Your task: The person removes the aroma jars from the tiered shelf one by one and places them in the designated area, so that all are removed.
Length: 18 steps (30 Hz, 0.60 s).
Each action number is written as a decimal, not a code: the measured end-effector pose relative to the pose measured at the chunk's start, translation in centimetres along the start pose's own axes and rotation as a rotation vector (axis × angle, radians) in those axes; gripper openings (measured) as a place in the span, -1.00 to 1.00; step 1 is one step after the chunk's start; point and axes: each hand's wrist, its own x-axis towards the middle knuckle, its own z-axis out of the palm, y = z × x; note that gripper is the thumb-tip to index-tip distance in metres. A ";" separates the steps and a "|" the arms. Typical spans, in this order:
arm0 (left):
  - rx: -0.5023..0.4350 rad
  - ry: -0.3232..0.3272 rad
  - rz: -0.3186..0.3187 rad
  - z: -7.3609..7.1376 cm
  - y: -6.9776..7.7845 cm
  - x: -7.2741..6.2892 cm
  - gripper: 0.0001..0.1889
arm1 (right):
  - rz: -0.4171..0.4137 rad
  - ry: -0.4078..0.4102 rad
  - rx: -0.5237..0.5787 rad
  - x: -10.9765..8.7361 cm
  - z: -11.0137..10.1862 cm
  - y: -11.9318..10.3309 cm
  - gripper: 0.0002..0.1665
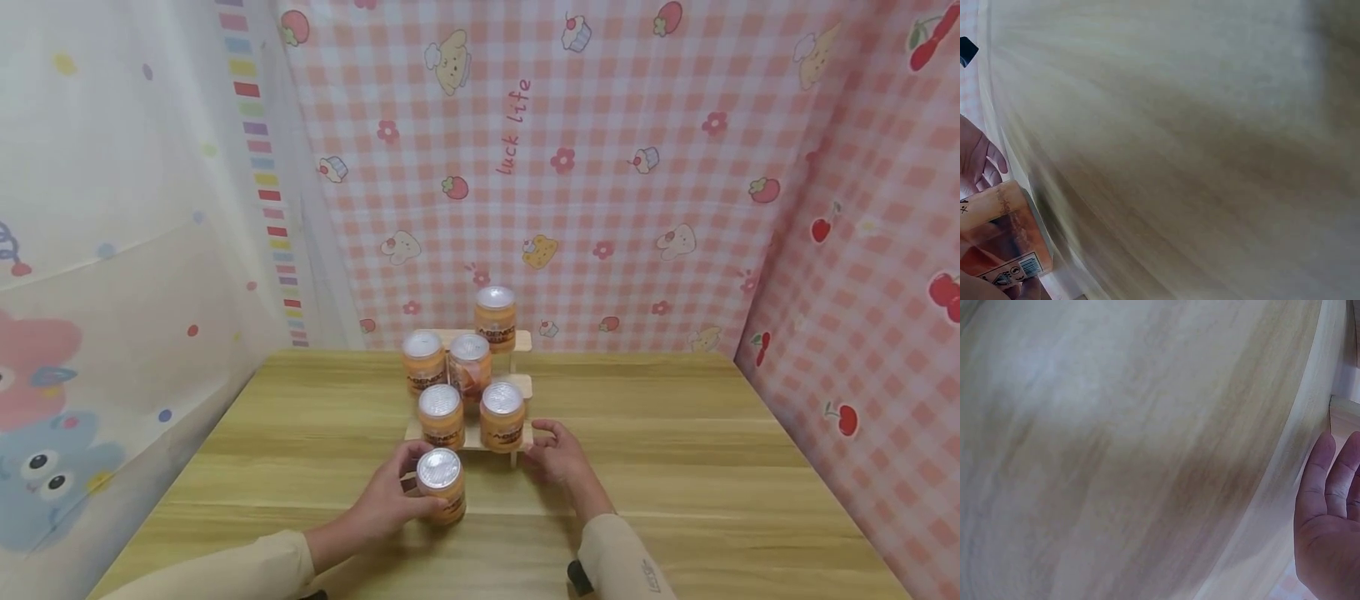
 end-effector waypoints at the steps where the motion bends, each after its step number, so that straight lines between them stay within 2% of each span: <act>1: 0.004 0.003 0.002 0.1 0.0 0.0 -0.28 | 0.000 0.002 0.001 0.0 0.0 0.0 -0.43; 6: 0.017 0.004 0.013 0.2 -0.4 0.3 -0.28 | 0.006 -0.006 0.006 0.0 0.0 -0.1 -0.41; 14: 0.051 -0.053 0.031 0.0 -0.7 0.4 -0.27 | 0.018 -0.006 -0.028 0.0 -0.2 -0.1 -0.46; 18: 0.099 -0.038 0.027 0.1 -0.7 0.4 -0.25 | 0.007 -0.009 -0.030 0.0 -0.2 0.0 -0.46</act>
